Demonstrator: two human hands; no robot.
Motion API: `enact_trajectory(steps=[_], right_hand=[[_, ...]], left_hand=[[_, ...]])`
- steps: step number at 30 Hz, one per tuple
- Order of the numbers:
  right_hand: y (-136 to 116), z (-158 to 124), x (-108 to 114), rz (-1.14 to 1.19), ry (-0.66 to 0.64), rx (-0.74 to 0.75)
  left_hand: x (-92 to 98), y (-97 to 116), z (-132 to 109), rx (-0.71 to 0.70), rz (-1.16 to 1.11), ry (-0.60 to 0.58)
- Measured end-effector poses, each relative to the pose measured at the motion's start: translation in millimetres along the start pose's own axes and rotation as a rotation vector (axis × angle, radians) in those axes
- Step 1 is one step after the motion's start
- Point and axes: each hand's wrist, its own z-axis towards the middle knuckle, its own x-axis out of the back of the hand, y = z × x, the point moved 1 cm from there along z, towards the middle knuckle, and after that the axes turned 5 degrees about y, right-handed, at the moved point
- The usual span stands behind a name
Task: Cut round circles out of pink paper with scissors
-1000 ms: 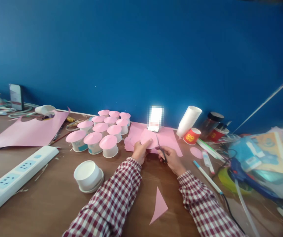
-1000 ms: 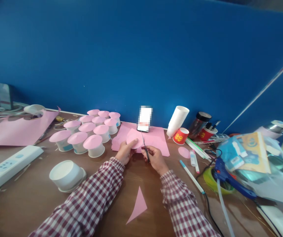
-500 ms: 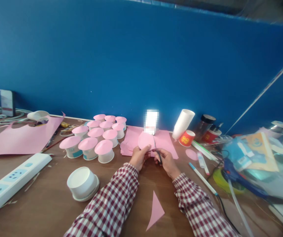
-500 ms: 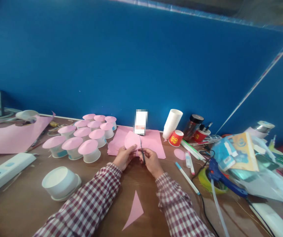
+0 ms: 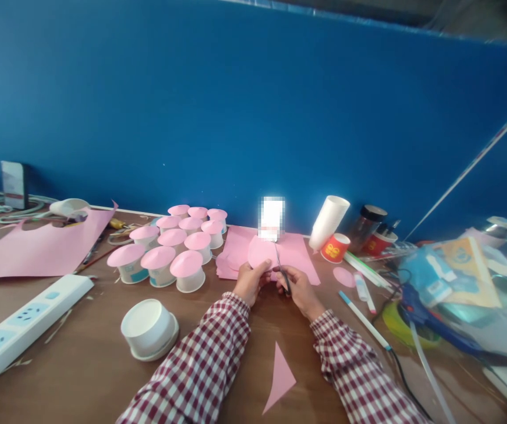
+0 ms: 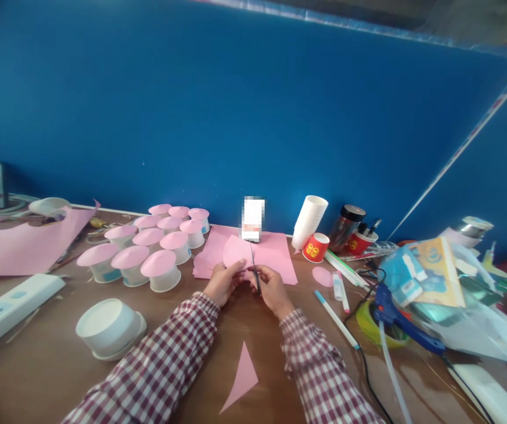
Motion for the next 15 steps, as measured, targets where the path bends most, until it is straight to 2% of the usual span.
enact_trajectory(steps=[15], right_hand=[[-1.3,0.2,0.9,-0.039,0.011,0.009]], left_hand=[[2.6,-0.9,2.5,-0.007,0.004,-0.016]])
